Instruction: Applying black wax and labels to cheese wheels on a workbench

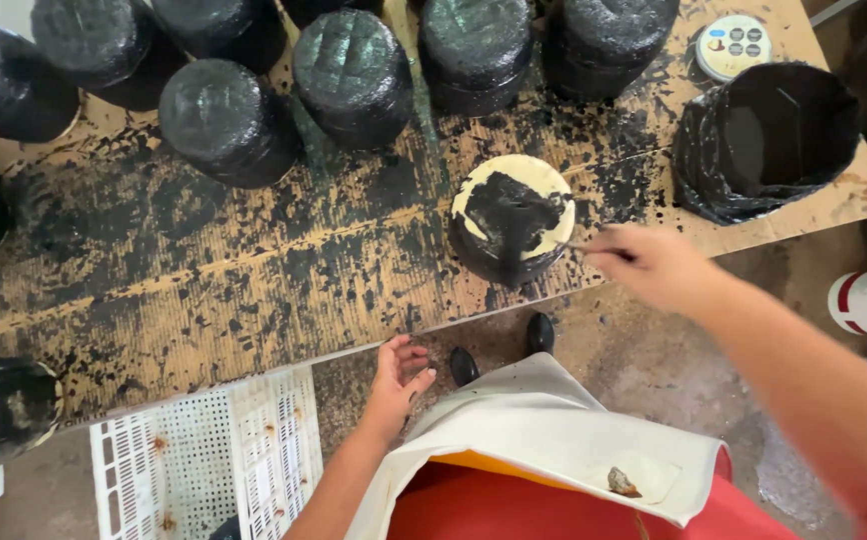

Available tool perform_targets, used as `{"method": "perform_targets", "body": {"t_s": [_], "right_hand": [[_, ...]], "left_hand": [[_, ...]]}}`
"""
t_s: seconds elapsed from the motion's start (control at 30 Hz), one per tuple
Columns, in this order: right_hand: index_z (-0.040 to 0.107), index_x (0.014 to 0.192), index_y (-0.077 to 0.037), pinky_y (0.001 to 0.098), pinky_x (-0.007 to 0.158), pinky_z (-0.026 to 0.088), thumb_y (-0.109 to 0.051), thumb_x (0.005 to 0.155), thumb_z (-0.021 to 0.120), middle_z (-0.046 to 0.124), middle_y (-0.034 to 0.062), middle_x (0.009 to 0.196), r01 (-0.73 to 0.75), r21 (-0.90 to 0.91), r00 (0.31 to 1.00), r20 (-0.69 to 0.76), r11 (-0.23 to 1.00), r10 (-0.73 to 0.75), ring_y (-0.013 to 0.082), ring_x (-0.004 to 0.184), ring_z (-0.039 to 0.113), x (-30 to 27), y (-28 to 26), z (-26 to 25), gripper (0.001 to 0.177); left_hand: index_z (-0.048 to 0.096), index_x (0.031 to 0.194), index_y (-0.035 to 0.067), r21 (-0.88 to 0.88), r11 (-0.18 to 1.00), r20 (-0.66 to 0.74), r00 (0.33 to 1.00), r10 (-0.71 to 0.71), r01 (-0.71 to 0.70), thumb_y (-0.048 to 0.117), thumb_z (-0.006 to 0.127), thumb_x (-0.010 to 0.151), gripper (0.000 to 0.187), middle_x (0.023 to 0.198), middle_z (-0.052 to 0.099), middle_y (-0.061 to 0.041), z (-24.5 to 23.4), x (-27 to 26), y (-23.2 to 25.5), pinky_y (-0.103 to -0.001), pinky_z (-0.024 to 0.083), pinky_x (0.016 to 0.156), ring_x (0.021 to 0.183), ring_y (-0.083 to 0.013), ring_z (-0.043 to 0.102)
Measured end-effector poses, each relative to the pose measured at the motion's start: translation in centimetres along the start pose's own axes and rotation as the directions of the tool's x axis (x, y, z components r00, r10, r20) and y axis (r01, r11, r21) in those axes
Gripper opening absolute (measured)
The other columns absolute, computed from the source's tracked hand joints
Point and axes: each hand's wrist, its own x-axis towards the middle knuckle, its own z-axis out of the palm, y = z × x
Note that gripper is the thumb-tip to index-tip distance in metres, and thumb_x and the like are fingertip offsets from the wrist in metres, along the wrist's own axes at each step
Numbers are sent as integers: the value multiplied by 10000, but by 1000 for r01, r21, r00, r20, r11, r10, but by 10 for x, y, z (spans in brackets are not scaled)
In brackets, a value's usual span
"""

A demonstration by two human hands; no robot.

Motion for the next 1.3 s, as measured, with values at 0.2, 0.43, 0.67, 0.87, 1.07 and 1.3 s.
{"method": "perform_targets", "body": {"t_s": [0.2, 0.43, 0.67, 0.87, 1.07, 1.3], "right_hand": [[713, 1271, -219, 295, 604, 470, -332, 1014, 591, 780, 14, 967, -65, 26, 989, 135, 998, 61, 148, 577, 520, 10, -13, -18, 306], [717, 1053, -50, 346, 752, 515, -262, 971, 643, 771, -29, 1294, 75, 50, 996, 47, 996, -77, 156, 747, 618, 49, 94, -58, 239], [809, 1071, -131, 336, 714, 623, -196, 938, 721, 820, 85, 897, 300, 165, 949, 54, 940, -312, 192, 631, 744, 38, 21, -24, 172], [811, 1065, -104, 385, 805, 590, -210, 904, 771, 800, 117, 836, 350, 240, 932, 5, 906, -361, 266, 760, 758, 65, 57, -26, 196], [802, 1042, -144, 373, 797, 575, -186, 876, 787, 790, 87, 773, 373, 179, 927, -27, 910, -375, 213, 733, 724, 80, 66, -33, 171], [793, 1079, -109, 372, 804, 574, -212, 927, 741, 797, 96, 889, 303, 187, 947, 47, 934, -317, 240, 802, 744, 69, 6, -20, 191]], "left_hand": [[350, 1449, 109, 43, 999, 11, 1000, 4, -5, 187, 721, 896, 671, 1326, 599, -112, 27, 6, 28, -373, 521, 989, 1204, -223, 625], [341, 1465, 114, 32, 999, -51, 999, -7, 8, 244, 717, 904, 688, 1323, 592, -123, 43, 0, 8, -396, 508, 994, 1204, -234, 611], [354, 1450, 86, -92, 996, -126, 992, -14, 2, 120, 804, 884, 724, 1285, 621, -169, 65, 6, -7, -395, 586, 940, 1188, -279, 657], [363, 1444, 85, -124, 990, -177, 983, 50, -72, 87, 835, 848, 760, 1276, 627, -178, 75, 7, -9, -388, 571, 972, 1183, -294, 649], [367, 1438, 97, -145, 989, -219, 976, 0, -33, 103, 829, 859, 741, 1263, 631, -145, 86, -3, -26, -341, 577, 942, 1160, -252, 651], [389, 1445, 124, -178, 982, -250, 968, 18, -65, 133, 857, 837, 768, 1275, 643, -137, 96, 11, -22, -333, 577, 946, 1185, -247, 658]]}}
